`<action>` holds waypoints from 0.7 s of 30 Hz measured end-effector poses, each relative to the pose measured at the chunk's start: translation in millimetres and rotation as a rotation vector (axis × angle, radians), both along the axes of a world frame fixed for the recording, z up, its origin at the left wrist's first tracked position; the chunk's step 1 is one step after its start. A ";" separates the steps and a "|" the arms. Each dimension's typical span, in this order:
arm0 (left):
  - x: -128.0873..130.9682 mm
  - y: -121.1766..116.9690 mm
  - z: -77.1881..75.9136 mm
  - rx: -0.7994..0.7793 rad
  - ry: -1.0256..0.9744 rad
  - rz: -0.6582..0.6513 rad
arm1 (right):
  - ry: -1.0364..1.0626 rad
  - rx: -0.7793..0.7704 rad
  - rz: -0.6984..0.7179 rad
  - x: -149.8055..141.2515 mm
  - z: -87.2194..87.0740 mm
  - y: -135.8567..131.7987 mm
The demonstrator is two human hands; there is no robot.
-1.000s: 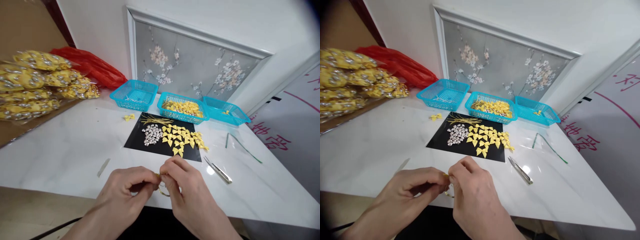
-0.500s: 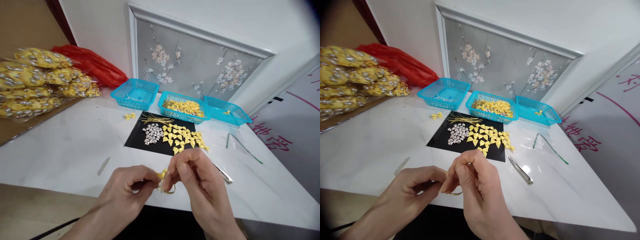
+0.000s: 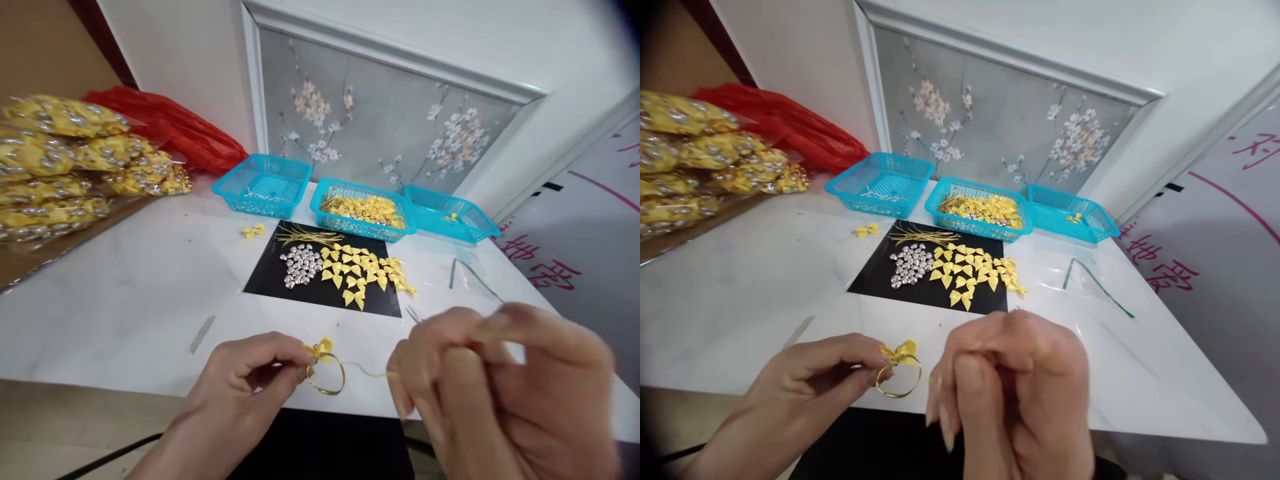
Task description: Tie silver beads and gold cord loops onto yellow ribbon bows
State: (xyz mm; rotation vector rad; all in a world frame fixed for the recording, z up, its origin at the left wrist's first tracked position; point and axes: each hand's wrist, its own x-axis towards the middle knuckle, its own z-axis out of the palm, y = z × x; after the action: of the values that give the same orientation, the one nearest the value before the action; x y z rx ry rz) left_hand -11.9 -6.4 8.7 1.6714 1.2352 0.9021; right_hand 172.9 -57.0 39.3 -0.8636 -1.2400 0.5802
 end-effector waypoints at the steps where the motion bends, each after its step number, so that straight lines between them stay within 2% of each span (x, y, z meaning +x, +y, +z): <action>1: -0.7 -1.0 1.9 -0.028 -0.054 -0.008 | -0.057 -0.061 0.007 4.6 -4.2 3.5; 5: -4.2 -4.6 7.1 -0.083 -0.202 -0.043 | -0.265 -0.481 0.204 18.4 -22.9 17.8; 7: -4.4 -5.3 7.4 -0.087 -0.194 -0.076 | -0.268 -0.594 0.309 19.0 -27.9 21.3; 9: -3.9 -5.1 6.3 -0.069 -0.167 -0.121 | -0.286 -0.603 0.367 16.2 -28.7 22.4; 13: -6.6 -4.8 1.7 -0.066 -0.182 -0.174 | -0.339 -0.540 0.354 10.0 -25.3 23.0; 17: -9.6 -3.9 2.7 -0.196 -0.231 -0.175 | -0.352 -0.526 0.333 8.7 -26.6 23.3; 21: -2.9 1.2 7.1 -0.191 -0.228 -0.148 | -0.367 -0.518 0.322 8.3 -29.3 23.4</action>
State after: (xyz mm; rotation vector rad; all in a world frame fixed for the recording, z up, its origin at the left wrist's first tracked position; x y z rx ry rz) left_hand -14.8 -5.2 15.8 1.4445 0.9969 0.8311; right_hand 181.2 -33.6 10.1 -1.2495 -1.6102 1.0664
